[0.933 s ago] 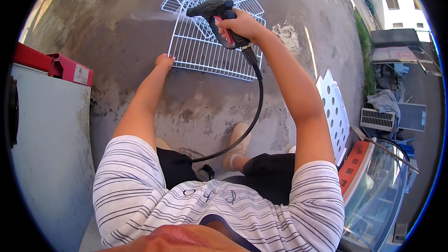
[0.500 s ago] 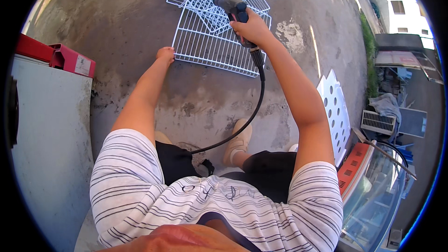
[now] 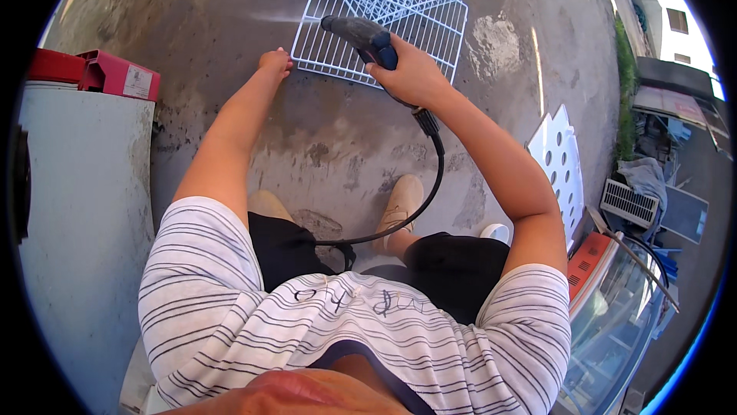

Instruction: The person washes white wire refrigerator shelves by scrubbing them with a blue brush and rinsing them with a pressure washer wand.

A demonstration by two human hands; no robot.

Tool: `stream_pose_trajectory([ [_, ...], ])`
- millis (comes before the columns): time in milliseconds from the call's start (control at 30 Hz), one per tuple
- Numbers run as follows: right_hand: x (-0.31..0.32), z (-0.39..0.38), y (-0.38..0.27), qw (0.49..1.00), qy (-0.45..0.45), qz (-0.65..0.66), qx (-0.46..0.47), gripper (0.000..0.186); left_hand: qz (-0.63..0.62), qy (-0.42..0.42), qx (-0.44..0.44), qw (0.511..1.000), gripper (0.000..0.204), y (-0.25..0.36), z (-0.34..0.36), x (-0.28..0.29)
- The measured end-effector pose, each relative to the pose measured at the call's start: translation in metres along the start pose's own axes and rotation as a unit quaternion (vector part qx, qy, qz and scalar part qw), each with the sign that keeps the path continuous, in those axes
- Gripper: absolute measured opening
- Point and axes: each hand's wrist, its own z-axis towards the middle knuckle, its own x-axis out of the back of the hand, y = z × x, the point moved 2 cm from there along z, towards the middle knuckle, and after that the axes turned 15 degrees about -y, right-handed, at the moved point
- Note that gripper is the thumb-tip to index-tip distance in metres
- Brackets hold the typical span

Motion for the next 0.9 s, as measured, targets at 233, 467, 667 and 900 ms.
stream_pose_trajectory([
  [233, -0.037, -0.038, -0.014, 0.993, -0.089, -0.076, 0.002, 0.071, 0.022, 0.127, -0.052, 0.990, 0.033, 0.050, -0.076, 0.020],
  [467, -0.035, -0.053, -0.014, 0.993, 0.024, -0.103, 0.059, 0.074, 0.054, -0.003, -0.105, 0.993, 0.030, 0.045, -0.066, 0.009],
  [667, -0.045, -0.073, -0.001, 0.988, -0.025, -0.137, 0.070, 0.076, 0.129, 0.062, -0.162, 0.976, 0.035, 0.050, -0.055, -0.013],
  [900, -0.027, -0.094, 0.024, 0.993, 0.010, -0.112, -0.038, 0.075, 0.276, -0.001, -0.237, 0.932, 0.050, 0.052, -0.059, -0.037],
])
